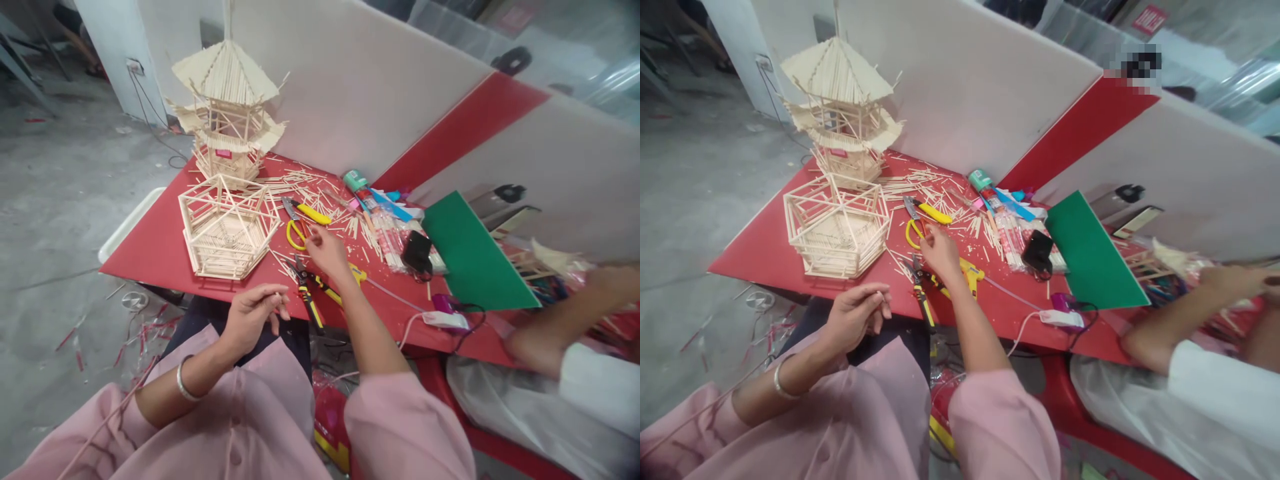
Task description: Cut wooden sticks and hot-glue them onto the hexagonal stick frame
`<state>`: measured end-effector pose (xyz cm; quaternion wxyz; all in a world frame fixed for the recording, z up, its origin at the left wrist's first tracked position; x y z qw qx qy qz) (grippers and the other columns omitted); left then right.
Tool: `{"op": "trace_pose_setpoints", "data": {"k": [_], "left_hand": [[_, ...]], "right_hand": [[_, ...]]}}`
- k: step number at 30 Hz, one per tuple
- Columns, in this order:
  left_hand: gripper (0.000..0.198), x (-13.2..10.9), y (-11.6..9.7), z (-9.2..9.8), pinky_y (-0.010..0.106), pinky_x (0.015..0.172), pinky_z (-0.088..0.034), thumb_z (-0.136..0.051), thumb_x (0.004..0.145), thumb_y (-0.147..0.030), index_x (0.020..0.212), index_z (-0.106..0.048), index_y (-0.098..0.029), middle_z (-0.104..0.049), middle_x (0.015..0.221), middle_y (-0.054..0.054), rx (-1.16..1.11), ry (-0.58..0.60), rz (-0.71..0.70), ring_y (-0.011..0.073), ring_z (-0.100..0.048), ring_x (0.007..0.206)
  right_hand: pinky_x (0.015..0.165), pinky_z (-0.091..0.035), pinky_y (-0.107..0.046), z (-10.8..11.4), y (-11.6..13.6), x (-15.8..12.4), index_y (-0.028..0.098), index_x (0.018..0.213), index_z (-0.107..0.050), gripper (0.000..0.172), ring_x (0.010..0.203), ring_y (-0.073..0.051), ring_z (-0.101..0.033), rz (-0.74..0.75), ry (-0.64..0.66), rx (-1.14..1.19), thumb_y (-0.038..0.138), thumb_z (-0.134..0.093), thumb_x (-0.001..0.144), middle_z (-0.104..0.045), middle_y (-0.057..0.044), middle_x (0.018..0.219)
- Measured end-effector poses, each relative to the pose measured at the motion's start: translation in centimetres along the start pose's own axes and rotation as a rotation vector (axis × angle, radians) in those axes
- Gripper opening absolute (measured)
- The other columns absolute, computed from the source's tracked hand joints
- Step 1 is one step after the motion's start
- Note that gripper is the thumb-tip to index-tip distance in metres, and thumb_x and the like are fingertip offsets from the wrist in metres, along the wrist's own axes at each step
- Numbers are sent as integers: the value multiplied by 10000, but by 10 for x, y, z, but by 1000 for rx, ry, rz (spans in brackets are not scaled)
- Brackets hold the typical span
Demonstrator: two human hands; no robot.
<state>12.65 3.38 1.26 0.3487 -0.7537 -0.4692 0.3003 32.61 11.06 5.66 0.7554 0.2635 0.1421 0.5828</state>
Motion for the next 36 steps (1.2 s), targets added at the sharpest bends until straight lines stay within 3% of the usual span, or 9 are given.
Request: {"op": "trace_pose_setpoints", "data": {"k": [3,7,12,14,17,20,23,29,36], "left_hand": [[353,-1,0,8,188,382,-445,-812,665,-299,969,-695,-161,-675,673,13,-8,-60,17,121,-616,500],[276,-1,-3,23,178,392,-411,-810,670,-314,824,-662,-139,-693,613,32,54,-112,48,91,-564,418],[315,2,-5,31,187,387,-394,-807,652,-378,797,-664,-138,-691,596,34,91,-147,68,84,-533,385],[314,5,-5,32,184,376,-379,-803,656,-381,806,-662,-144,-684,592,26,120,-171,63,86,-532,393],[298,9,-6,31,183,380,-378,-799,663,-374,798,-658,-149,-665,570,12,159,-174,48,83,-524,395],[260,14,-8,24,196,409,-414,-790,669,-355,777,-661,-156,-646,545,-3,182,-142,44,83,-518,397],[194,16,-14,15,213,449,-457,-777,668,-320,726,-676,-164,-635,539,-8,242,-115,19,90,-527,419],[63,13,-27,1,212,469,-474,-708,709,-252,708,-726,-192,-648,606,10,436,-18,-80,114,-566,491],[91,7,-35,0,216,481,-482,-647,746,-205,733,-736,-189,-658,625,28,506,30,-168,135,-603,528]], "right_hand": [[894,-468,-361,-26,8,45,169,1291,-534,478,1071,-270,-620,58,156,-430,267,-582,826,-659,-133,1184],[842,-486,-354,-47,13,69,143,1240,-546,462,1026,-295,-647,19,239,-577,260,-620,799,-680,-161,1111],[820,-473,-402,-19,7,73,123,1311,-484,536,1001,-331,-637,-31,122,-556,389,-563,852,-682,-178,1043],[834,-457,-384,1,12,55,140,1315,-480,551,983,-305,-625,65,35,-450,439,-551,858,-677,-152,1035],[783,-466,-324,20,18,-2,171,1291,-487,567,885,-237,-614,159,42,-199,486,-581,828,-654,-100,1016],[787,-480,-321,21,20,-71,204,1244,-521,527,880,-222,-613,165,181,-67,500,-603,816,-633,-71,998],[780,-492,-331,14,21,-120,237,1267,-547,508,863,-218,-610,187,310,-123,477,-618,824,-609,-67,992],[711,-485,-299,5,24,-135,260,1318,-553,570,820,-209,-605,268,346,-242,534,-635,825,-598,-56,921],[694,-473,-288,5,30,-141,257,1305,-577,564,813,-208,-610,312,321,-267,563,-617,833,-618,-72,933]]}}
Point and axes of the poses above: each hand's wrist, its own x-axis towards the middle knuckle, its own z-axis out of the back of the hand, y = z × x, the point moved 9 cm from there along x, towards the middle knuckle
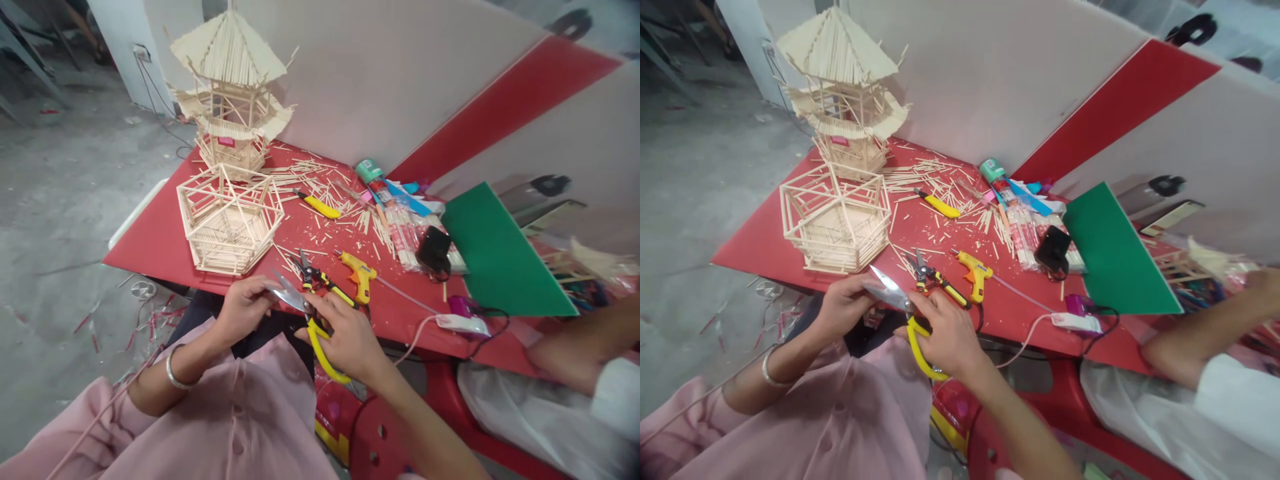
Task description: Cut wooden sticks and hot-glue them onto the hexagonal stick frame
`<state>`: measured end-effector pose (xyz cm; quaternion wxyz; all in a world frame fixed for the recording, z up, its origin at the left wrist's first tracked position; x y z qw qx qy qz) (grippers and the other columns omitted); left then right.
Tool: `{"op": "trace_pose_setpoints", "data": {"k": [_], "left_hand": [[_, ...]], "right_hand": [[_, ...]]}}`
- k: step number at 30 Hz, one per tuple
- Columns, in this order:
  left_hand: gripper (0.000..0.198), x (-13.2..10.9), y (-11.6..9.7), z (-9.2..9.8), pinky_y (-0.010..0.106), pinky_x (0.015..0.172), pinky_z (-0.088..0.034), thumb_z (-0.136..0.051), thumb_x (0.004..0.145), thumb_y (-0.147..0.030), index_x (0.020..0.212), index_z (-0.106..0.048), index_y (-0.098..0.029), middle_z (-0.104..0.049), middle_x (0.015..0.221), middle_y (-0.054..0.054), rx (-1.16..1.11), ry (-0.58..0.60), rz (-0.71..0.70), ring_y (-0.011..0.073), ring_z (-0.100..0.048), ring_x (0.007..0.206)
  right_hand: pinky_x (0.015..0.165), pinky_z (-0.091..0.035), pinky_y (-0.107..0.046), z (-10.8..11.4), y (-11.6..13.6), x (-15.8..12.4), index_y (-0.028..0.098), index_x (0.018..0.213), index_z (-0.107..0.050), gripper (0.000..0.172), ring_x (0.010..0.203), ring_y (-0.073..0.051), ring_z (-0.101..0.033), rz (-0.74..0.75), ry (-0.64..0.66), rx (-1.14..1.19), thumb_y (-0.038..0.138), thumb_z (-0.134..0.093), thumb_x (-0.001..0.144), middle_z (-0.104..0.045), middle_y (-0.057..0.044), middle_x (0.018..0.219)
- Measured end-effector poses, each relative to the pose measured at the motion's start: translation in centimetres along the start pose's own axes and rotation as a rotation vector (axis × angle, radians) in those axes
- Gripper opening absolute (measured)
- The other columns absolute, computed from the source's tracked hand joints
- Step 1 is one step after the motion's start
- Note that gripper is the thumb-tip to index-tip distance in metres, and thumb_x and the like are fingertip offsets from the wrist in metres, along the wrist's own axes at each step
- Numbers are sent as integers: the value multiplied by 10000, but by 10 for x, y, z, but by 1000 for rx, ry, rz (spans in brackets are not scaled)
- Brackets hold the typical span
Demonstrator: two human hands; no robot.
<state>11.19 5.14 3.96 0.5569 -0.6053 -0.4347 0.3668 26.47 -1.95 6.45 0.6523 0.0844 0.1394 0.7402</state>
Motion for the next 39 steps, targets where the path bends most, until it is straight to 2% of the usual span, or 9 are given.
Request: {"op": "trace_pose_setpoints", "data": {"k": [14,18,21,25,29,32,34,36,39], "left_hand": [[89,-6,8,-9,221,497,-490,-654,732,-182,716,-742,-186,-654,622,24,-1,82,74,126,-601,501],[55,-8,25,-16,204,459,-443,-705,719,-228,711,-711,-174,-612,525,-7,-80,98,201,103,-547,443],[142,-10,38,-23,190,443,-405,-764,688,-260,741,-687,-154,-623,507,-4,-208,126,338,92,-527,429],[252,-17,54,-20,174,440,-373,-819,655,-307,743,-665,-129,-648,602,11,-448,89,491,59,-503,443],[250,-28,68,-9,145,440,-358,-843,634,-238,711,-642,-113,-530,563,-34,-699,5,641,40,-475,478],[203,-31,70,-2,128,416,-331,-810,666,-186,713,-631,-102,-561,622,-6,-795,-7,666,40,-491,507],[178,-32,73,6,123,402,-321,-782,695,-184,718,-626,-102,-582,646,9,-817,-44,671,42,-500,507],[163,-32,76,12,122,386,-307,-755,720,-192,717,-617,-104,-584,641,10,-822,-77,683,42,-496,491],[147,-30,79,18,124,369,-292,-726,730,-188,716,-602,-109,-585,627,6,-821,-100,705,46,-493,469]], "right_hand": [[704,-517,-281,-14,-3,-19,167,1277,-600,553,788,-207,-663,7,-38,72,557,-553,887,-683,-112,922],[689,-524,-262,-18,-8,-27,162,1217,-636,486,724,-189,-680,40,-135,129,529,-509,924,-722,-100,848],[656,-516,-266,-5,-20,-22,171,1168,-669,479,688,-196,-686,-2,-244,105,543,-492,924,-737,-95,814],[623,-474,-303,25,-54,25,243,1214,-663,545,705,-248,-675,-293,-225,-105,634,-479,882,-730,-80,767],[750,-469,-365,42,-75,111,230,1310,-590,549,906,-303,-661,-388,-146,-164,569,-480,892,-730,-125,1013],[817,-468,-401,34,-85,169,205,1221,-644,471,991,-318,-641,-426,-115,-178,501,-486,891,-710,-140,1081],[844,-469,-410,22,-89,195,213,1192,-651,441,1016,-312,-635,-441,-86,-178,481,-515,869,-704,-134,1099],[858,-472,-407,10,-91,212,212,1167,-653,422,1025,-304,-633,-443,-60,-178,465,-536,851,-700,-131,1114],[861,-473,-412,2,-94,219,195,1188,-627,436,1021,-303,-634,-458,-61,-171,451,-545,846,-690,-144,1133]]}}
Point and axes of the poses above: each hand's wrist, its own x-axis towards the middle knuckle, its own z-axis out of the back of the hand, y = z × x, the point moved 9 cm from there along x, towards the middle knuckle
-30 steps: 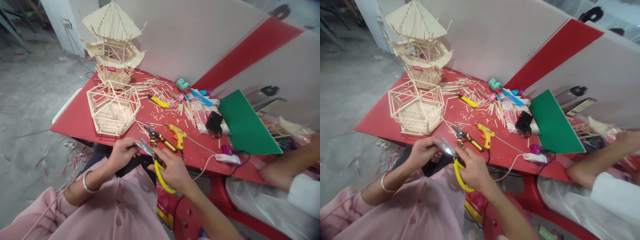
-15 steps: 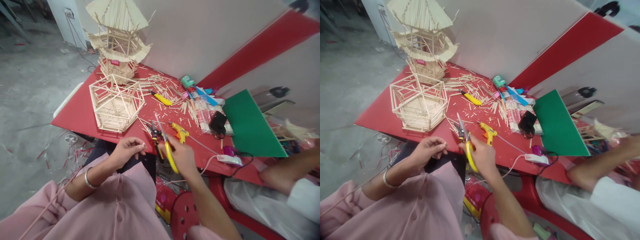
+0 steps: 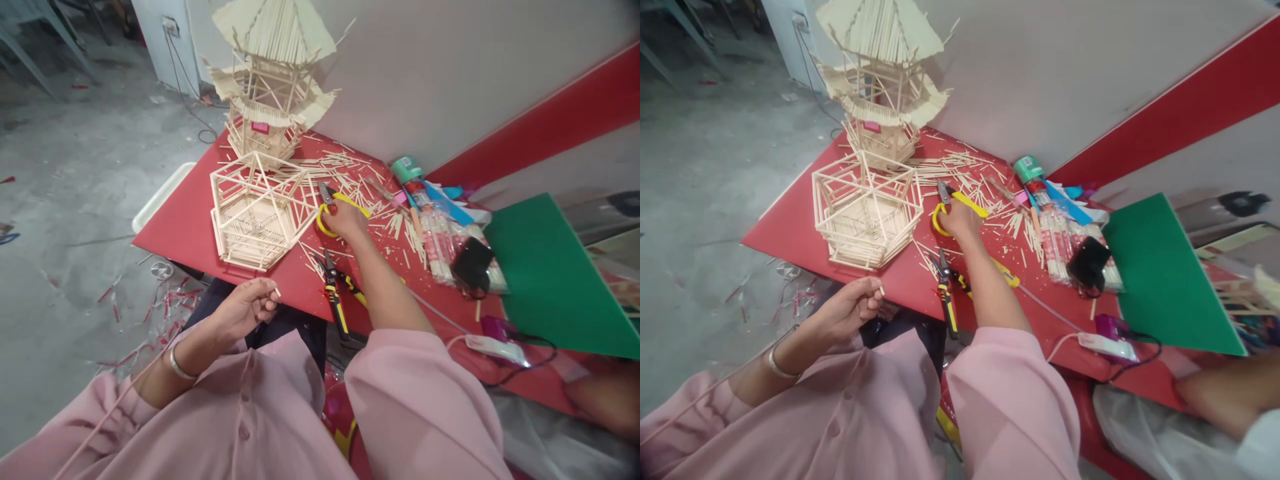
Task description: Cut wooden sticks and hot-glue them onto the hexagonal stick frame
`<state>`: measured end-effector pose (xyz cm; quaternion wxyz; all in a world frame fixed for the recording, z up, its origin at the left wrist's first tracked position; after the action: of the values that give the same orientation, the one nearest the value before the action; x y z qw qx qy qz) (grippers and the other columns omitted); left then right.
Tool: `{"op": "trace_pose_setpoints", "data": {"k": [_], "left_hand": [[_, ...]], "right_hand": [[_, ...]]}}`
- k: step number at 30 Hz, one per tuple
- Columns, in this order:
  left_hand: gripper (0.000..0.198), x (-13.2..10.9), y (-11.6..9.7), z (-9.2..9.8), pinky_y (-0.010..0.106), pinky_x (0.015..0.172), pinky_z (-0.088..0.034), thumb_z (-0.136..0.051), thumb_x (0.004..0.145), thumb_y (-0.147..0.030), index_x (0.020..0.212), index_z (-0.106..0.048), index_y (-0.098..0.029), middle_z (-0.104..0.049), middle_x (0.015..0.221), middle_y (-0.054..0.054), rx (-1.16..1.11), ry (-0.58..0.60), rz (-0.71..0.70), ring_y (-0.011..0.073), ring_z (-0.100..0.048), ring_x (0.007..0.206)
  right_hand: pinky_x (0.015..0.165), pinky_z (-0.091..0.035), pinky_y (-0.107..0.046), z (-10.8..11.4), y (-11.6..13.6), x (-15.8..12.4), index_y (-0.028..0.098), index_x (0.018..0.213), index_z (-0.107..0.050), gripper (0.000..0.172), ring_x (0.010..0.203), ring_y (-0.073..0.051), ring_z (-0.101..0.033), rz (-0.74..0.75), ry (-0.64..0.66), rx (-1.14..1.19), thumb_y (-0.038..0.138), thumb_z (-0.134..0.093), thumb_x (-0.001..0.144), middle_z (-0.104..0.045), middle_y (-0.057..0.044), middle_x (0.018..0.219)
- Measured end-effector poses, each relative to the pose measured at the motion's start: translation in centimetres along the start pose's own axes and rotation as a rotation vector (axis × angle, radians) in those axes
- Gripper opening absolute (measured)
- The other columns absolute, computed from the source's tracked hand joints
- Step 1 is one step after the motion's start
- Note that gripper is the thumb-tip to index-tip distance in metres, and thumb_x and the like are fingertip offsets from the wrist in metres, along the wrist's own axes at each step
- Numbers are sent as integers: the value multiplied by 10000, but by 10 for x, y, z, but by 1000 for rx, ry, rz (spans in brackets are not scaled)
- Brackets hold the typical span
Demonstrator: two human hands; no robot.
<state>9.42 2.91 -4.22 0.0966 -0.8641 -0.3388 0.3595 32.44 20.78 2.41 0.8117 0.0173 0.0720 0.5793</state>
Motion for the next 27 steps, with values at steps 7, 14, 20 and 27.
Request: {"op": "trace_pose_setpoints", "data": {"k": [7,14,20,27], "left_hand": [[175,2,-1,-7,119,379,-298,-743,692,-158,716,-572,-136,-609,633,11,-38,55,32,63,-532,501],[142,5,9,-25,119,383,-296,-742,677,-102,718,-606,-98,-627,738,43,-173,83,93,44,-510,518],[131,-3,23,-43,116,365,-261,-630,703,-30,629,-559,-110,-482,543,-12,-221,131,188,47,-452,458],[143,-18,21,-46,103,346,-246,-561,714,-13,633,-528,-126,-447,516,-21,-247,111,152,39,-409,415]], "right_hand": [[801,-482,-408,43,-35,-54,182,1292,-496,596,875,-259,-627,56,-300,304,598,-497,866,-671,-108,994],[721,-485,-346,55,-48,-204,223,1158,-524,535,778,-208,-595,387,-323,312,617,-602,805,-607,-52,923],[614,-401,-276,33,-3,-260,184,1121,-607,482,748,-203,-580,569,-358,20,590,-501,885,-573,-65,842],[617,-376,-272,37,8,-263,177,1110,-622,438,754,-194,-567,599,-386,40,538,-484,904,-579,-62,837]]}}
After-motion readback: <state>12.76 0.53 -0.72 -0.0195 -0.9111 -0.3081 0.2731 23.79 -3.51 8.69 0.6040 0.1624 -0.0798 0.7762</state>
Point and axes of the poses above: each hand's wrist, its own x-axis towards the middle knuckle, its own z-axis out of the back of the hand, y = z × x, the point moved 9 cm from there along x, towards the middle knuckle
